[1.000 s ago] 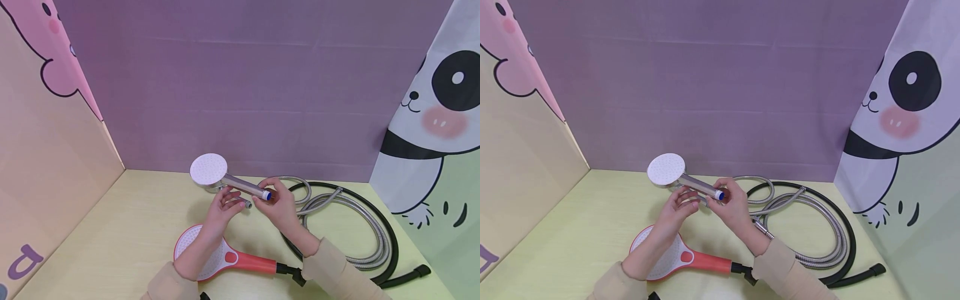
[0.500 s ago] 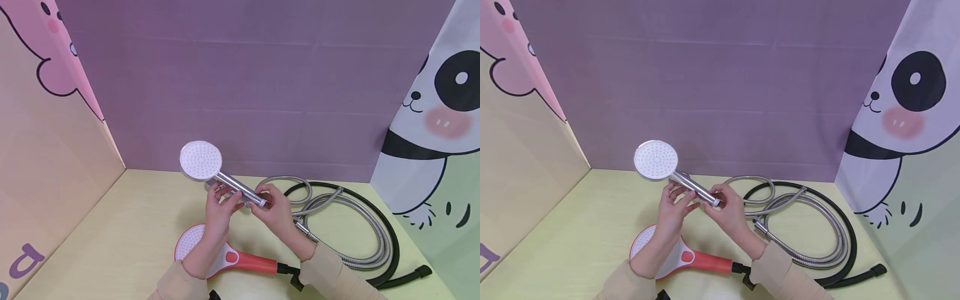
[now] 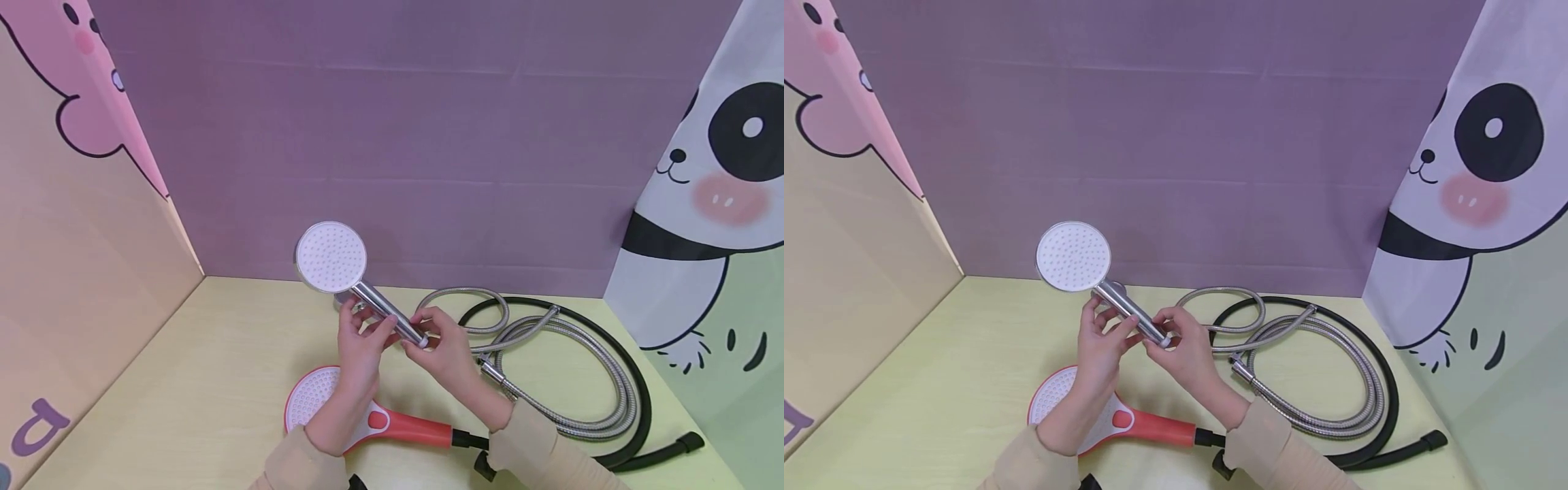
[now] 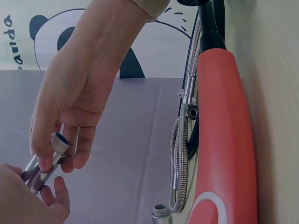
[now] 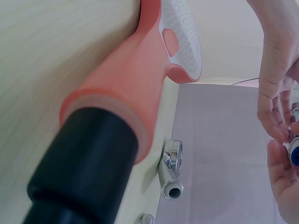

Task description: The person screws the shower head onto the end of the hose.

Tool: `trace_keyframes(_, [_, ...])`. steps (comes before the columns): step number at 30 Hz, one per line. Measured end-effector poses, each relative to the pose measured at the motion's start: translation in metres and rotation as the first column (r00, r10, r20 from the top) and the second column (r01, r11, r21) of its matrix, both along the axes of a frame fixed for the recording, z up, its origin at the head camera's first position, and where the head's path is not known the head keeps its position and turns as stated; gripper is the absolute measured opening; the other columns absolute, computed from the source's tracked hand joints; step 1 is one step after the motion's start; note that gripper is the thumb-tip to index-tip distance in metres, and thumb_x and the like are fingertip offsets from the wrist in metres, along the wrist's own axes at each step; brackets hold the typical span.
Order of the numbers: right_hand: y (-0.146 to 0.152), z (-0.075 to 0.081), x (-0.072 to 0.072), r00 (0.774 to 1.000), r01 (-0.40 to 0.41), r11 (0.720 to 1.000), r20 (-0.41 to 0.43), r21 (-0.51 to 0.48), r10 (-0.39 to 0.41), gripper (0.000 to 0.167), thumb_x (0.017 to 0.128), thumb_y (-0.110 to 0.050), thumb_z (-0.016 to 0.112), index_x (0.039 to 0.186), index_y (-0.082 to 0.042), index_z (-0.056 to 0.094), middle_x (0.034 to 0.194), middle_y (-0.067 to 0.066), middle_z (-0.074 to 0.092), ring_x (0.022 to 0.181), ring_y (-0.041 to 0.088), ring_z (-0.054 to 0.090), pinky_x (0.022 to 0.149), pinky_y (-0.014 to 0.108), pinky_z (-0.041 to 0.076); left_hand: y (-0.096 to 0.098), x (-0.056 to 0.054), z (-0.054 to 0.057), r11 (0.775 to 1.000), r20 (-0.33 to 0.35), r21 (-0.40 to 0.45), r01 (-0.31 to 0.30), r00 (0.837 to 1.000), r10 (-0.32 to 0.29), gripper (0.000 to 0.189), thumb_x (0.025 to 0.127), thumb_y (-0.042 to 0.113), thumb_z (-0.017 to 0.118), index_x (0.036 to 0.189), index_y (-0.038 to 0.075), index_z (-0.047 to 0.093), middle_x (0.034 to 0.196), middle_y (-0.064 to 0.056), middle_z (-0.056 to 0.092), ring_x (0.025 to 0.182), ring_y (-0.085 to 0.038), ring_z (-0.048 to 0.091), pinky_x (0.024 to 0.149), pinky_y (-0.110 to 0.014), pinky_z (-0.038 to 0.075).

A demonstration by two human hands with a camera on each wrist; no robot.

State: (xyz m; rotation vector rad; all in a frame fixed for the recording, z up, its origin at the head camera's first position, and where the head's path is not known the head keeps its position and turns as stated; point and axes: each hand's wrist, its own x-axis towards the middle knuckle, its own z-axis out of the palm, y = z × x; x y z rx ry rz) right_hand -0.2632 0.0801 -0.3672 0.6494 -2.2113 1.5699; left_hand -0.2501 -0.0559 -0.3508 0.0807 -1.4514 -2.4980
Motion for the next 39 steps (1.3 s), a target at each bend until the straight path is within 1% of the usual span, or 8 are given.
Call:
trace_keyframes(4, [0.0, 0.0, 0.002, 1.0, 0.015, 0.999, -0.015, 0.049, -0.014, 0.034, 0.07, -0.002, 0.079, 0.096, -0.012, 0.061, 0.09, 0.003, 0.065, 0.075, 0.012, 0.064, 0.058, 0.023, 0.056, 0.002, 0.0, -0.002, 1.0, 0.029, -0.014, -0.012, 1.0, 0.012, 0.067, 0.081, -0.008, 0.066, 0.136, 0.014, 0.034, 0.103, -0.006, 0.048, 0.077, -0.014, 0.06, 0.064, -0.028, 0.058])
trace_keyframes(9, [0.0, 0.0, 0.006, 1.0, 0.008, 0.995, -0.008, 0.103, -0.007, 0.033, 0.071, -0.01, 0.081, 0.096, -0.014, 0.06, 0.089, -0.001, 0.064, 0.076, 0.013, 0.064, 0.055, 0.024, 0.054, 0.003, 0.001, -0.005, 1.0, 0.057, -0.02, 0.002, 0.998, -0.001, 0.075, 0.082, -0.007, 0.065, 0.141, 0.018, 0.027, 0.106, -0.007, 0.048, 0.079, -0.014, 0.061, 0.064, -0.026, 0.057])
trace_keyframes(14, [0.001, 0.0, 0.007, 1.0, -0.014, 0.99, 0.008, 0.137, 0.013, 0.034, 0.072, -0.009, 0.081, 0.097, -0.013, 0.059, 0.089, -0.001, 0.063, 0.078, 0.013, 0.064, 0.055, 0.023, 0.055, 0.002, 0.002, -0.008, 0.999, 0.056, -0.038, 0.006, 0.998, -0.003, 0.074, 0.083, -0.005, 0.065, 0.142, 0.018, 0.027, 0.105, -0.007, 0.047, 0.079, -0.014, 0.061, 0.063, -0.026, 0.056])
trace_keyframes(19, [0.005, 0.003, 0.007, 0.998, -0.063, 0.981, 0.029, 0.185, 0.059, 0.035, 0.072, -0.009, 0.08, 0.099, -0.014, 0.059, 0.091, -0.001, 0.062, 0.077, 0.012, 0.064, 0.056, 0.026, 0.056, 0.0, 0.005, -0.007, 0.999, 0.046, -0.04, 0.021, 0.999, -0.019, 0.072, 0.083, -0.005, 0.065, 0.141, 0.017, 0.029, 0.104, -0.007, 0.048, 0.078, -0.014, 0.061, 0.065, -0.029, 0.058])
trace_keyframes(23, [0.013, 0.007, 0.009, 0.993, -0.119, 0.963, 0.049, 0.241, 0.111, 0.038, 0.072, -0.012, 0.081, 0.104, -0.014, 0.059, 0.096, -0.001, 0.063, 0.076, 0.013, 0.062, 0.056, 0.026, 0.056, -0.001, 0.006, -0.008, 0.999, 0.05, -0.039, 0.035, 0.998, -0.033, 0.071, 0.084, -0.006, 0.065, 0.141, 0.017, 0.03, 0.104, -0.007, 0.048, 0.079, -0.014, 0.062, 0.067, -0.031, 0.059])
trace_keyframes(26, [0.021, 0.009, 0.01, 0.99, -0.143, 0.946, 0.055, 0.29, 0.132, 0.041, 0.073, -0.015, 0.081, 0.108, -0.013, 0.06, 0.099, 0.001, 0.063, 0.075, 0.016, 0.062, 0.056, 0.024, 0.056, -0.002, 0.007, -0.011, 0.998, 0.059, -0.045, 0.044, 0.997, -0.041, 0.071, 0.083, -0.007, 0.065, 0.141, 0.017, 0.03, 0.104, -0.006, 0.048, 0.078, -0.013, 0.061, 0.067, -0.031, 0.059])
trace_keyframes(34, [0.049, 0.015, 0.009, 0.994, -0.104, 0.912, 0.061, 0.396, 0.087, 0.046, 0.074, -0.017, 0.08, 0.114, -0.012, 0.058, 0.102, 0.0, 0.062, 0.078, 0.019, 0.063, 0.059, 0.023, 0.055, -0.007, 0.007, -0.016, 0.996, 0.05, -0.057, 0.065, 0.997, -0.062, 0.069, 0.083, -0.009, 0.064, 0.14, 0.015, 0.033, 0.103, -0.007, 0.05, 0.077, -0.014, 0.062, 0.067, -0.032, 0.059])
trace_keyframes(39, [0.067, 0.021, 0.007, 0.993, -0.109, 0.886, 0.087, 0.45, 0.078, 0.042, 0.077, -0.015, 0.078, 0.114, -0.013, 0.059, 0.103, 0.002, 0.061, 0.077, 0.02, 0.063, 0.059, 0.022, 0.054, -0.011, 0.007, -0.016, 0.994, 0.059, -0.089, 0.072, 0.996, -0.066, 0.069, 0.082, -0.009, 0.065, 0.139, 0.013, 0.033, 0.104, -0.007, 0.051, 0.078, -0.013, 0.062, 0.067, -0.032, 0.059])
